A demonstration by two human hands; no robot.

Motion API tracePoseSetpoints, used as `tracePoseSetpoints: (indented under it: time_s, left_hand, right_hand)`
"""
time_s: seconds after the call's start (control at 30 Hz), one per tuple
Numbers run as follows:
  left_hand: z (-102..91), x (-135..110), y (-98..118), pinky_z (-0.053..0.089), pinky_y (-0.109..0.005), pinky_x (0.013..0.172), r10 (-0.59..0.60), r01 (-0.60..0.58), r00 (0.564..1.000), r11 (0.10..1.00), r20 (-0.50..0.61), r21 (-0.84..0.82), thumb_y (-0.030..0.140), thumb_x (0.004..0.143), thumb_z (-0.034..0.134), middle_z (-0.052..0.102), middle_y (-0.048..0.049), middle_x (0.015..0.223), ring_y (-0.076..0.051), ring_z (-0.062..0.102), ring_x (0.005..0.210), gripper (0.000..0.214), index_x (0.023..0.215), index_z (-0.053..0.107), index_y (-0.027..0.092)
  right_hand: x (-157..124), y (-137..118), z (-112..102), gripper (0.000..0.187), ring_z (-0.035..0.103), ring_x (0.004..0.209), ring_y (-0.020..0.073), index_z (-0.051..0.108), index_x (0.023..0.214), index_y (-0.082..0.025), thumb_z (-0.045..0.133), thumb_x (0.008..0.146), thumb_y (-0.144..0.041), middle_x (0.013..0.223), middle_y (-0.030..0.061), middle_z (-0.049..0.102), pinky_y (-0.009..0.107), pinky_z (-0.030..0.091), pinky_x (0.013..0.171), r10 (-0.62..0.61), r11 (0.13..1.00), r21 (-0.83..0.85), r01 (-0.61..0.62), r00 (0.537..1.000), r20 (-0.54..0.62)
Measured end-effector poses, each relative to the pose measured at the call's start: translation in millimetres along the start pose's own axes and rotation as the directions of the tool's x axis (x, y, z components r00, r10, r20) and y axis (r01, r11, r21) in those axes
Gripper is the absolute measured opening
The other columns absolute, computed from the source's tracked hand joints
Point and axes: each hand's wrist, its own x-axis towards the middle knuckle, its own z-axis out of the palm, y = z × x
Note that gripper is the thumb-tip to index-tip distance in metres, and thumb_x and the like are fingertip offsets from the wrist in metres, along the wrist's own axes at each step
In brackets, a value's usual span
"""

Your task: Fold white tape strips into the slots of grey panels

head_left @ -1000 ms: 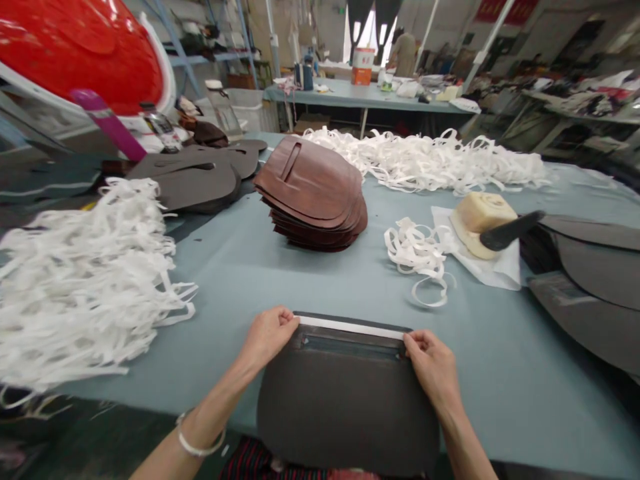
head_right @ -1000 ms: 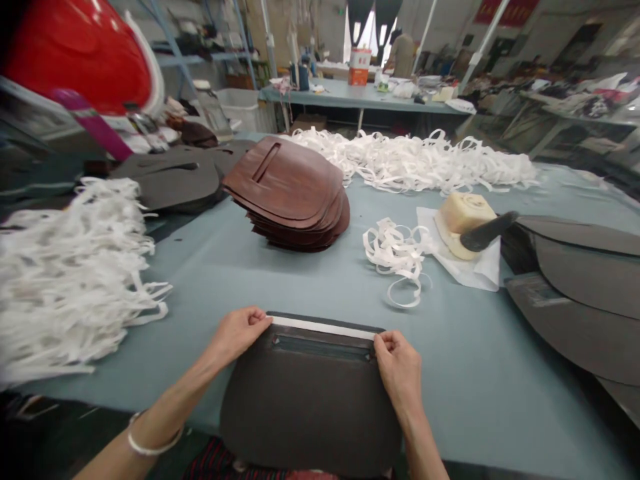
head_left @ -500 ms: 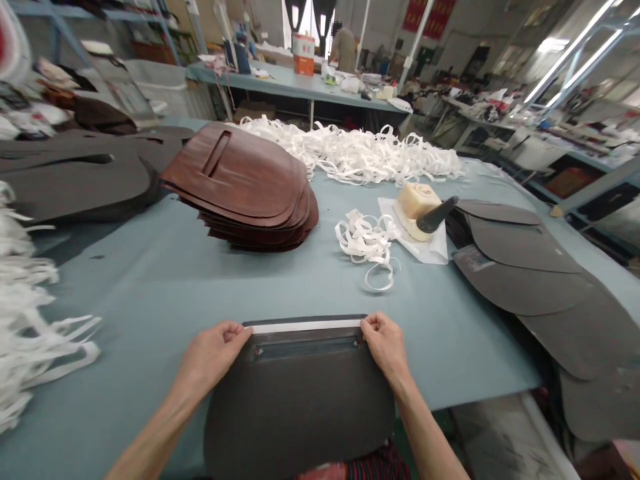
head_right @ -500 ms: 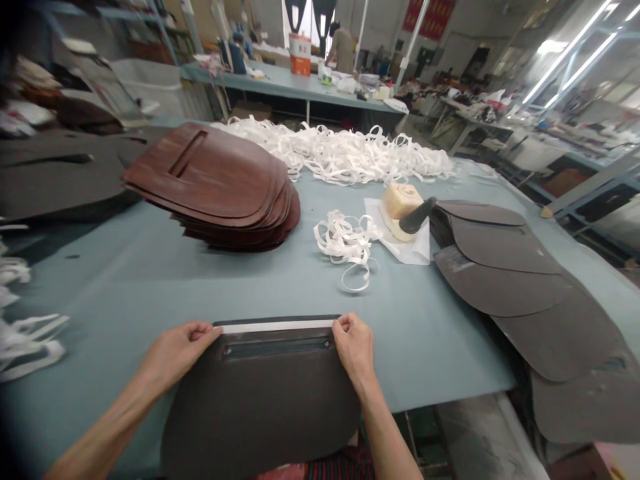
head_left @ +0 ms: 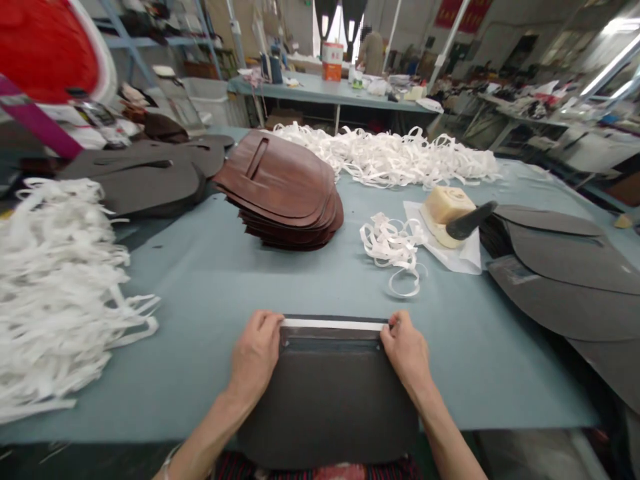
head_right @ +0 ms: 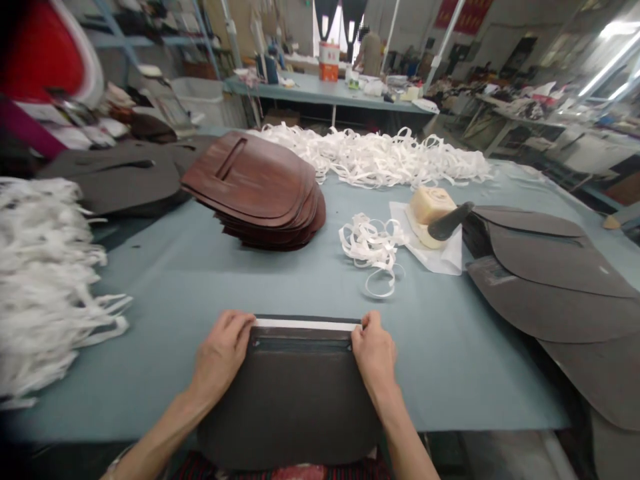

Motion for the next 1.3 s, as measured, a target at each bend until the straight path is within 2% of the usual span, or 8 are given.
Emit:
tracePoseSetpoints:
  time_s: [0.1,0.23,0.47,0.67,0.8,0.93,1.07,1.3]
  left_hand:
    - [0.2,-14,-2,0.041,-0.037,0.086,0.201,-0.201,0.979,0.975,0.013,0.089,0.02,0.091,0.037,0.062,-0.0077,0.114,-0.024,0.055,0.103,0.031,0.116,0.056,0.023]
    - [-9.9,-15,-20,0.04,-0.04,0.09,0.237,-0.237,0.971,0.961,0.02,0.143,0.018,0.093,0.037,0.058,-0.0082,0.126,-0.024,0.05,0.113,0.038,0.129,0.048,0.023]
    - [-21.2,4,-35,0.043,-0.037,0.086,0.202,-0.203,0.979,0.977,0.009,0.069,0.018,0.093,0.038,0.061,-0.0051,0.118,-0.021,0.053,0.108,0.031,0.116,0.057,0.025]
    - [-15.9,1,-35,0.045,-0.039,0.087,0.168,-0.169,0.986,0.985,-0.013,-0.019,0.016,0.092,0.039,0.06,-0.0063,0.115,-0.021,0.053,0.107,0.029,0.112,0.058,0.025]
    - [-16.8,7,-45,0.041,-0.043,0.099,-0.002,-0.018,0.995,0.979,-0.097,-0.203,0.02,0.086,0.048,0.051,-0.0096,0.122,-0.023,0.048,0.117,0.027,0.113,0.055,0.021]
    - [-23.9,33,-54,0.044,-0.04,0.095,-0.121,0.168,0.983,0.898,0.139,-0.406,0.029,0.08,0.057,0.054,-0.013,0.12,-0.023,0.054,0.111,0.046,0.122,0.047,0.014]
    - [-27.6,60,-56,0.047,-0.032,0.088,0.011,0.118,0.959,0.892,0.282,-0.437,0.025,0.077,0.056,0.066,-0.0065,0.104,-0.019,0.06,0.097,0.033,0.109,0.06,0.016]
    - [-34.2,68,-49,0.041,-0.031,0.09,0.225,-0.099,0.927,0.919,0.3,-0.381,0.013,0.078,0.05,0.064,-0.0026,0.095,-0.018,0.055,0.096,0.023,0.092,0.067,0.02]
  right_hand:
    - [-4,-11,6,0.016,0.054,0.072,0.0167,0.058,0.091,-0.02,0.042,0.088,-0.019,0.086,0.0057,0.061,0.027,0.03,0.06,-0.302,0.944,-0.159,0.29,0.951,-0.062]
    - [1,-29,18,0.019,0.051,0.096,0.0234,0.058,0.106,-0.019,0.047,0.091,-0.024,0.101,0.0094,0.059,0.032,0.034,0.076,-0.589,0.795,-0.206,0.571,0.807,-0.038]
    - [19,-64,24,0.028,0.05,0.083,0.0235,0.056,0.078,-0.019,0.054,0.088,-0.045,0.085,0.0075,0.057,0.032,0.033,0.067,-0.599,0.769,-0.236,0.595,0.798,0.062]
    - [11,-128,45,0.011,0.051,0.089,0.0226,0.057,0.091,-0.019,0.056,0.088,-0.03,0.093,0.0072,0.059,0.032,0.033,0.071,-0.692,0.699,-0.134,0.703,0.711,0.122]
    - [7,-146,56,0.003,0.05,0.09,0.0227,0.057,0.086,-0.019,0.057,0.086,-0.022,0.096,0.0077,0.059,0.032,0.033,0.071,-0.698,0.699,-0.082,0.71,0.703,0.137]
    - [10,-141,61,0.012,0.049,0.095,0.0219,0.056,0.098,-0.019,0.055,0.086,-0.019,0.101,0.0073,0.058,0.032,0.035,0.076,-0.736,0.677,0.077,0.732,0.673,0.073]
    - [13,-140,68,0.024,0.05,0.097,0.0193,0.052,0.113,-0.02,0.05,0.089,-0.018,0.104,0.0059,0.059,0.03,0.036,0.078,-0.797,0.599,0.17,0.783,0.603,0.03]
    - [14,-142,76,0.017,0.05,0.085,0.0172,0.06,0.092,-0.02,0.047,0.089,-0.009,0.09,0.0038,0.058,0.028,0.036,0.073,-0.847,0.531,0.094,0.842,0.531,0.027]
